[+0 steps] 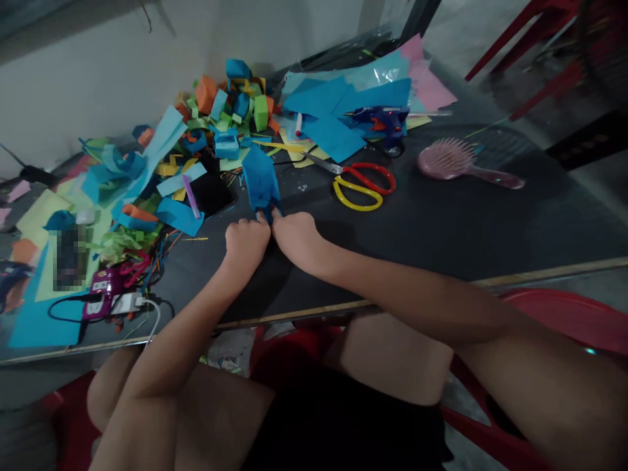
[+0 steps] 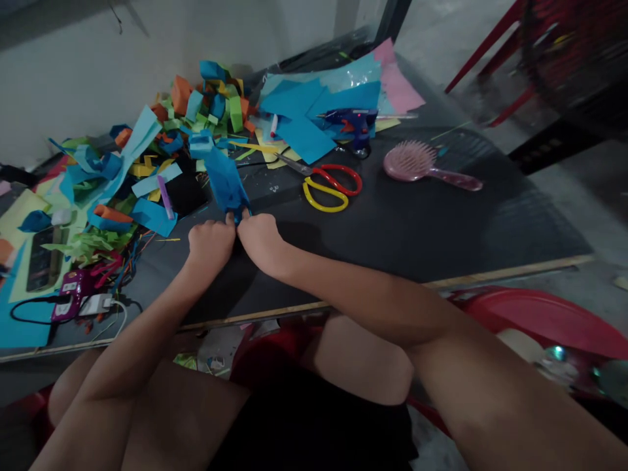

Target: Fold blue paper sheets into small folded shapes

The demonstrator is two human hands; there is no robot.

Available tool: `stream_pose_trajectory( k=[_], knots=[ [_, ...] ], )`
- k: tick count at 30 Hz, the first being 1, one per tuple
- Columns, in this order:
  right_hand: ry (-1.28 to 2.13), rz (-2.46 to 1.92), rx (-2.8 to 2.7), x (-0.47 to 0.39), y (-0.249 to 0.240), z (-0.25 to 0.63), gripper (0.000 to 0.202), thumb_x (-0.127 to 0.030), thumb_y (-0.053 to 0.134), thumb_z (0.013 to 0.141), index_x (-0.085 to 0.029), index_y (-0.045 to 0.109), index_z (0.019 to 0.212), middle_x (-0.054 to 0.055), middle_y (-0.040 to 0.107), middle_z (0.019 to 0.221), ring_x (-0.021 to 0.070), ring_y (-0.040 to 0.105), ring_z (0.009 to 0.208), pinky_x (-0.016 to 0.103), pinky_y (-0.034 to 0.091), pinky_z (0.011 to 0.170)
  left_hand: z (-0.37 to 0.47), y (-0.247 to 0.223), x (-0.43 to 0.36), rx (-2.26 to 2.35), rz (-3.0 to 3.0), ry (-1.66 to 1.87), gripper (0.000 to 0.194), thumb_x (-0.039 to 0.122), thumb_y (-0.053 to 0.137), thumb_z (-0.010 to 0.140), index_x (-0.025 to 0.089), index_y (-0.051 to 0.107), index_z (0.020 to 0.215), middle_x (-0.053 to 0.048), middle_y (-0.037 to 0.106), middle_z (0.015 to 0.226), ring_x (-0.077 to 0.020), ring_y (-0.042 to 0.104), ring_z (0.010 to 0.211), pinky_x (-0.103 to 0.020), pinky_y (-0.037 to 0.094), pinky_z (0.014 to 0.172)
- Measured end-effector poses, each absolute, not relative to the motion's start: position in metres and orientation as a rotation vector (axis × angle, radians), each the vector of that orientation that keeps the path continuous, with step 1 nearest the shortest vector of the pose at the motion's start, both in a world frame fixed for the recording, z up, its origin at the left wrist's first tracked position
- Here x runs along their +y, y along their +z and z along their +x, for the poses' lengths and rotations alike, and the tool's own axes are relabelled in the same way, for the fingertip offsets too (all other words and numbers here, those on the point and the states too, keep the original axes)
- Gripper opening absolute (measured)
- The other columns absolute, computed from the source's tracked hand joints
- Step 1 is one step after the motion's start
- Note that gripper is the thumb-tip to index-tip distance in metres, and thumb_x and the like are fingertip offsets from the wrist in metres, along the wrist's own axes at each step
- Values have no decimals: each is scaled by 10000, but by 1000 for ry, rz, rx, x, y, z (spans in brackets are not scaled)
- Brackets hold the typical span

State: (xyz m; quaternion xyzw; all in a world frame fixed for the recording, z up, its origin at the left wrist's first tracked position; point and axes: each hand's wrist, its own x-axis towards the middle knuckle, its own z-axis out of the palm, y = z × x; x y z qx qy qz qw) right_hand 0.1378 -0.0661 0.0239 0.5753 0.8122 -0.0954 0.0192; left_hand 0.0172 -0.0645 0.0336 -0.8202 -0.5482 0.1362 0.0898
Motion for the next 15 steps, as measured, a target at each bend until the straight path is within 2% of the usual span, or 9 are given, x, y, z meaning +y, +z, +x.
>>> stream_pose_trajectory(
  k=[4,9,15],
  knots=[
    [-328,1778,2553,-66,22,137,532,-16,286,932,-4,587,1371,234,760,920,276,745,876,319,459,642,17,30,-64,-1713,-2422,494,520,103,313,981,61,473,1473,-222,757,943,-299,745,964,-333,513,715],
    [-309,1757,2502,-64,23,141,497,-86,388,954,0,536,1421,257,748,940,283,735,881,335,459,702,12,28,-60,-1763,-2457,544,532,186,382,966,62,470,1476,-233,753,953,-345,745,971,-394,538,758],
    [-306,1734,2503,-63,24,146,537,-79,342,953,-33,506,1462,218,759,973,270,733,906,324,443,688,2,26,-59,-1670,-2526,512,555,252,359,981,83,455,1500,-236,751,985,-355,739,984,-413,529,779]
  ],
)
